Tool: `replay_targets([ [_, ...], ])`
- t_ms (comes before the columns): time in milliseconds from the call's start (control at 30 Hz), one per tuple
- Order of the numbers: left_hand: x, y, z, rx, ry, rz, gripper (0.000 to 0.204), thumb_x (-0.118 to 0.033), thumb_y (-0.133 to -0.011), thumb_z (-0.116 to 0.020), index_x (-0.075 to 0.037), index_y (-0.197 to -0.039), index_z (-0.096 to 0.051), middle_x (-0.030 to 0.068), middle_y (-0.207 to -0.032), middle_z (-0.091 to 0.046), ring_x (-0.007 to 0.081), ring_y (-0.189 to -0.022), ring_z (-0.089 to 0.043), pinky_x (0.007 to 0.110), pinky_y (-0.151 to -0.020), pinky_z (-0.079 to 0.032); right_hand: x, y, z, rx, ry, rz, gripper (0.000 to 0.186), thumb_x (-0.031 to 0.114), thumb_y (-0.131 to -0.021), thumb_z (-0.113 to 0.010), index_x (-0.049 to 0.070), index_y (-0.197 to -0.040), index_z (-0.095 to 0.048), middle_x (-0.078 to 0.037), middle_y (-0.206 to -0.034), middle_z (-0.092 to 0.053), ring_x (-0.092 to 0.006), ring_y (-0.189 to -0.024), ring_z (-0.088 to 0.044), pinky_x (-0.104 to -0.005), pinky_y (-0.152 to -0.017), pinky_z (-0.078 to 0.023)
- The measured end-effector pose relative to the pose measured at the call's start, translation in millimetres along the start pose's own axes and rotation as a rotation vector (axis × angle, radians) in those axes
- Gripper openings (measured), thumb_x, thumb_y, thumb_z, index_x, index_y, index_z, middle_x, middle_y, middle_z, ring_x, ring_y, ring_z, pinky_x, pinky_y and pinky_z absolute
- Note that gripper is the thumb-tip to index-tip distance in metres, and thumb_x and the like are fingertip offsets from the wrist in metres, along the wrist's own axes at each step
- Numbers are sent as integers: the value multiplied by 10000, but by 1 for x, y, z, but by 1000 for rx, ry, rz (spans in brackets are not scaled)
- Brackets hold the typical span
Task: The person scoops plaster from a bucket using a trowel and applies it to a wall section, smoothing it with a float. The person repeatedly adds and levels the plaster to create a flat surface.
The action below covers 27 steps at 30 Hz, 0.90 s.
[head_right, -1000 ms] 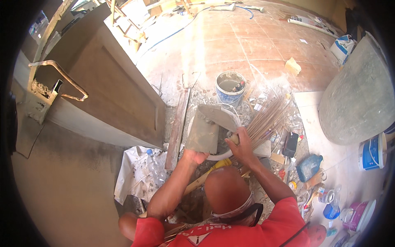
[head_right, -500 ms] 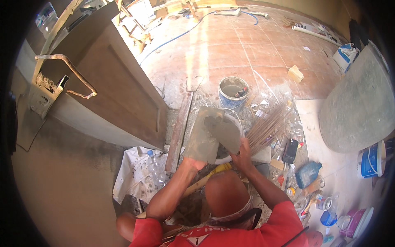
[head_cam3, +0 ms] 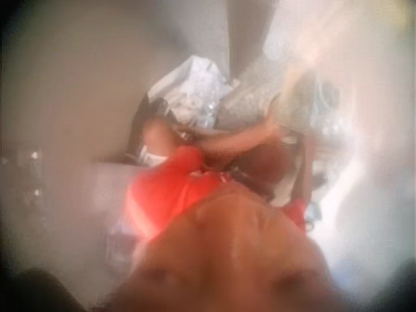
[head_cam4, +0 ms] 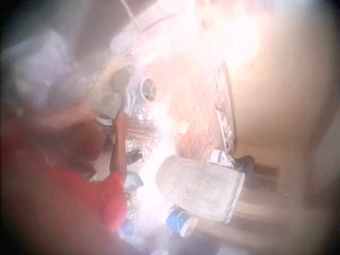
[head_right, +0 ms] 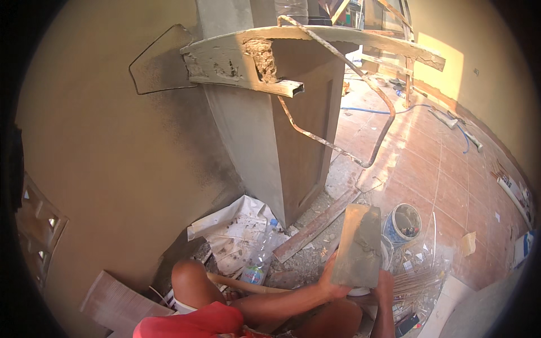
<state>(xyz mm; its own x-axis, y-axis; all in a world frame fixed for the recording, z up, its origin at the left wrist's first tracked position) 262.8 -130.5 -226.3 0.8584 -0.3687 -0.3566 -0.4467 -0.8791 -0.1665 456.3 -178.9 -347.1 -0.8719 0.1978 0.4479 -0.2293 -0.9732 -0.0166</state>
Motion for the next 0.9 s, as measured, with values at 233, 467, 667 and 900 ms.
replay_targets([
  [233, -103, 43, -22, -109, 345, -207, 348, -246, -948, -527, -71, -1245, -487, 62, -1135, -589, 198, -1013, -599, 351, -877, -505, 41, -53, -24, 205, 146, 113, 200, 137, -724, -639, 42, -890, -696, -243, -841, -651, -398, -833, -632, -492, -764, -496],
  [467, -243, 36, -44, -76, 142, -650, 354, -239, -932, -527, -60, -1235, -484, 79, -1144, -582, 217, -1019, -604, 374, -873, -512, 64, -34, -27, 344, 212, 64, 324, 167, -725, -689, 58, -1030, -695, -231, -945, -663, -391, -914, -639, -440, -825, -509],
  [667, -364, -3, -75, -165, -62, -868, 271, -223, -949, -510, -70, -1172, -492, 40, -1057, -580, 176, -935, -616, 341, -787, -539, 71, -32, -29, 313, 172, 92, 356, 186, -709, -730, 79, -1047, -700, -219, -957, -668, -384, -914, -641, -452, -820, -511],
  [900, -460, -54, -84, -168, -256, -967, 261, -293, -981, -472, -67, -1113, -482, 46, -1010, -563, 149, -881, -593, 316, -735, -514, 89, -33, -17, 284, 60, 147, 374, 186, -727, -725, 56, -1075, -683, -247, -938, -658, -396, -916, -639, -444, -820, -509],
])
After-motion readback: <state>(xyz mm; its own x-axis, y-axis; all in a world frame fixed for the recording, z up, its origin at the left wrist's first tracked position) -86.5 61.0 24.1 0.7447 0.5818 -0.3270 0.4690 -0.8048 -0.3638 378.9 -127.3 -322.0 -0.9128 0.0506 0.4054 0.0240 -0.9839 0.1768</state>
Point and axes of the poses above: each hand's wrist, its own y-axis away from the middle knuckle, its own z-axis out of the back of the hand, x = y × z, the point moved 7 cm from there along -y, towards the middle knuckle
